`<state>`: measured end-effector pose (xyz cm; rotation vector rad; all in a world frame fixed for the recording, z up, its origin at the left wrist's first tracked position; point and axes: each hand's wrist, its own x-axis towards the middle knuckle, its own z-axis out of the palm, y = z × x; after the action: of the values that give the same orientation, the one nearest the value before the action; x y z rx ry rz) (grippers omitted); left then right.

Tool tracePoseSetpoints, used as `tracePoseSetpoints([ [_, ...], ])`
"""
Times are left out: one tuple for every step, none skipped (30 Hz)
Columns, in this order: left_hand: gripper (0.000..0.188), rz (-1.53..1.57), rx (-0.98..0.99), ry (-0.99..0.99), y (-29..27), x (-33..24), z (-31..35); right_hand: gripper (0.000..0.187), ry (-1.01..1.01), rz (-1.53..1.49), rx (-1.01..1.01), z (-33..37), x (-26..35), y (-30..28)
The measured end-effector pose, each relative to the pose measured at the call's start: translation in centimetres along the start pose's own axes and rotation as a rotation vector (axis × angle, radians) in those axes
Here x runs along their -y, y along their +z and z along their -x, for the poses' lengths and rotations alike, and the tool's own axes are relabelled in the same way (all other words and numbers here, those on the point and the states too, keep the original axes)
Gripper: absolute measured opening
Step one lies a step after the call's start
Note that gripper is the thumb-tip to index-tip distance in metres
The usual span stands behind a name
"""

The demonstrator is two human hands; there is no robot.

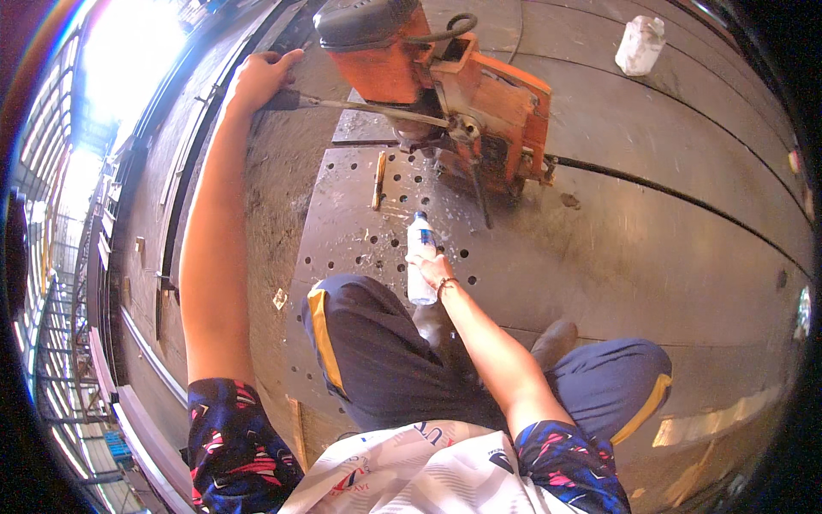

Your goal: The person operates a handheld drill to create holes in a large metal plate, periodically applying liquid from a bottle to the drilling area. The person remains seated on the floor throughout the task.

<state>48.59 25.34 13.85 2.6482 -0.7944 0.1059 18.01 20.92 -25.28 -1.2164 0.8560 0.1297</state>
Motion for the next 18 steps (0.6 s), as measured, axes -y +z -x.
tracePoseSetpoints([
  [0.07, -0.021, -0.001, 0.006, -0.1, 0.1, 0.0, 0.051, 0.005, 0.001, 0.006, -0.1, -0.2, 0.0],
  [0.069, -0.028, -0.01, -0.004, -0.2, 0.1, 0.0, 0.051, 0.008, 0.005, 0.007, -0.3, -0.3, -0.1],
  [0.068, -0.036, -0.02, -0.014, -0.3, 0.1, -0.1, 0.051, 0.008, 0.009, 0.01, -0.6, -0.3, -0.1],
  [0.068, -0.038, -0.024, -0.021, 0.0, 0.1, -0.1, 0.051, 0.011, 0.015, 0.007, -0.8, -0.5, -0.2],
  [0.067, -0.04, -0.03, -0.015, 0.2, 0.1, -0.1, 0.051, 0.014, 0.019, 0.004, -1.0, -0.7, -0.4],
  [0.067, -0.022, -0.031, -0.014, 0.2, 0.2, 0.0, 0.051, 0.017, 0.025, 0.002, -1.3, -0.9, -0.6],
  [0.066, -0.007, -0.033, -0.014, 0.3, 0.4, -0.1, 0.052, 0.02, 0.028, 0.001, -1.4, -1.0, -0.6],
  [0.066, 0.007, -0.035, -0.012, 0.3, 0.6, -0.1, 0.052, 0.021, 0.033, 0.0, -1.6, -1.1, -0.7],
  [0.063, 0.004, -0.054, -0.017, 0.4, 0.8, -0.1, 0.052, 0.022, 0.036, -0.002, -1.7, -1.3, -0.7],
  [0.059, 0.002, -0.072, -0.021, 0.6, 0.8, -0.1, 0.052, 0.023, 0.039, -0.005, -1.9, -1.4, -0.8],
  [0.057, 0.0, -0.091, -0.025, 0.7, 0.8, -0.1, 0.052, 0.025, 0.043, -0.011, -2.1, -1.6, -0.9],
  [0.057, 0.01, -0.078, -0.032, 0.8, 0.8, -0.1, 0.052, 0.028, 0.047, -0.014, -2.2, -1.7, -1.1],
  [0.057, 0.021, -0.068, -0.039, 0.9, 0.7, -0.3, 0.052, 0.025, 0.051, -0.018, -2.4, -1.8, -1.2],
  [0.058, 0.031, -0.058, -0.046, 0.9, 0.7, -0.3, 0.053, 0.028, 0.054, -0.022, -2.6, -2.0, -1.4],
  [0.058, 0.045, -0.029, -0.065, 1.1, 0.7, -0.3, 0.053, 0.03, 0.056, -0.024, -2.6, -2.3, -1.5],
  [0.057, 0.025, -0.045, -0.073, 1.0, 0.8, -0.5, 0.053, 0.023, 0.056, -0.024, -2.8, -2.1, -1.5],
  [0.057, 0.006, -0.062, -0.083, 1.1, 0.8, -0.6, 0.053, 0.02, 0.056, -0.022, -2.9, -2.1, -1.4],
  [0.056, -0.014, -0.078, -0.092, 1.2, 0.9, -0.6, 0.053, 0.021, 0.056, -0.018, -2.8, -2.3, -1.3],
])
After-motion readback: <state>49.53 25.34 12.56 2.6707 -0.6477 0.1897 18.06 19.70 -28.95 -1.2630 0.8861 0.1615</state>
